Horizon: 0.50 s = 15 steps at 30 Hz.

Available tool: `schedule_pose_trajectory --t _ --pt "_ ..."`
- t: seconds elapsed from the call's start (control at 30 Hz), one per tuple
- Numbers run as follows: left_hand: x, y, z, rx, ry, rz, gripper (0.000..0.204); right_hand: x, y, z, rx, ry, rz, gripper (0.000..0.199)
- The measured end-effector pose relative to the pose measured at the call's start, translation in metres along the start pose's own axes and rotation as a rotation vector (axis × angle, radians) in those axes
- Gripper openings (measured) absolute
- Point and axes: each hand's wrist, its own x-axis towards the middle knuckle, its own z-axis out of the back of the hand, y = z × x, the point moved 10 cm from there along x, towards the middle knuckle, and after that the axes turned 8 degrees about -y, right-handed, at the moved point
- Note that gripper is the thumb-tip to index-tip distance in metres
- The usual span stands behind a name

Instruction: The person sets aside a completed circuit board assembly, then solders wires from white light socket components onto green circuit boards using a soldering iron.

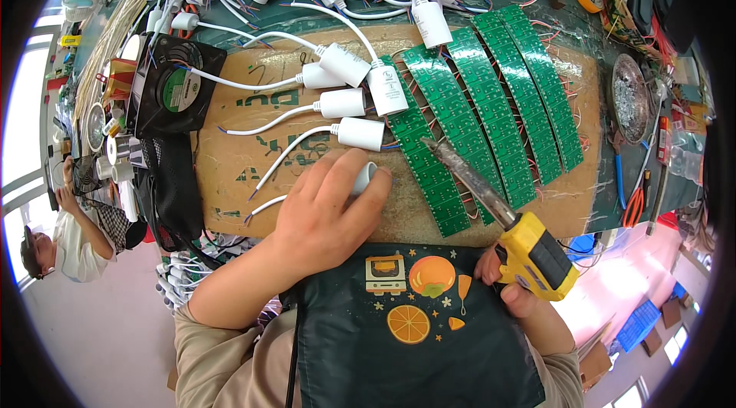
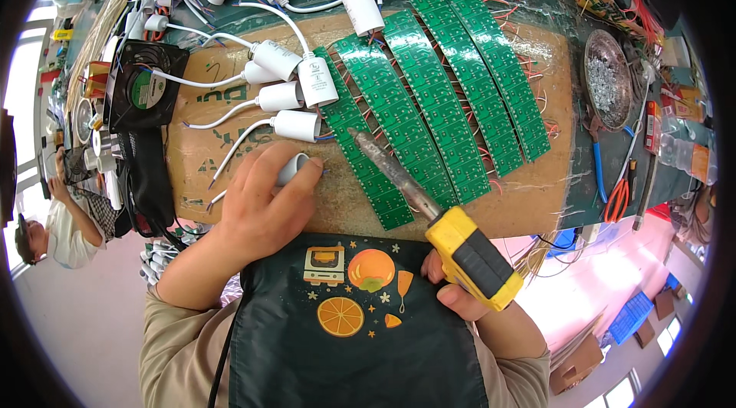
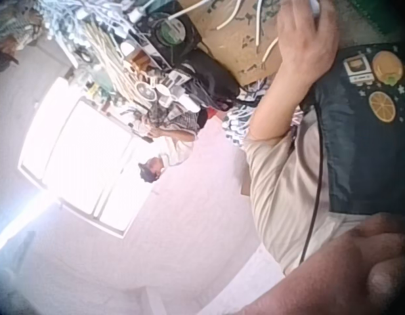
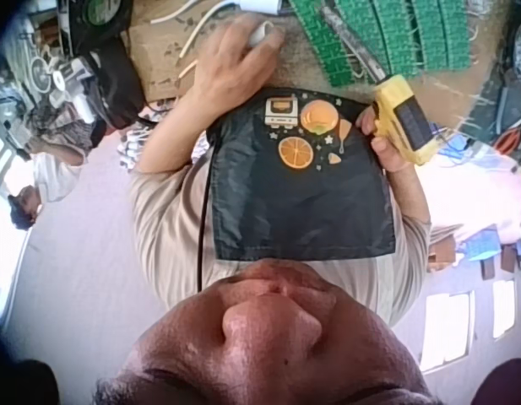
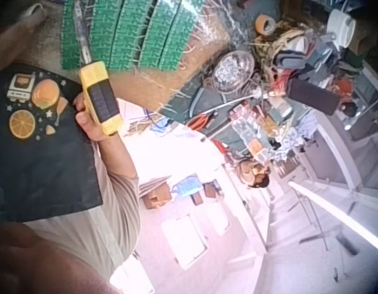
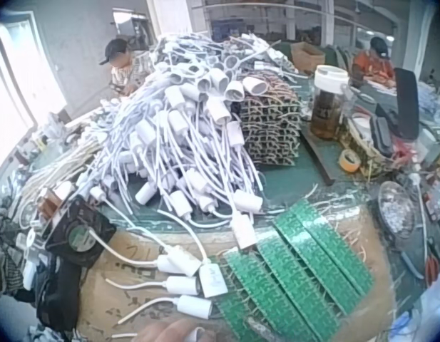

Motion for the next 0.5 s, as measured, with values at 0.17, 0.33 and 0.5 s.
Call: schedule_pose_trajectory --t 0.17,0.33,0.5 --pt "0.001 -0.003 -0.008 -0.017 -0.093 -0.032 0.04 -0.003 0.001 0.007 -0.137 0.016 0.085 0.048" --pt "0.006 -0.005 -0.008 0.045 -0.107 -0.028 0.042 -0.006 0.004 0.013 -0.285 0.014 0.085 0.035" --pt "0.003 -0.001 -0.007 0.102 -0.139 0.001 0.04 -0.007 0.001 0.015 -0.344 0.005 0.108 0.033"
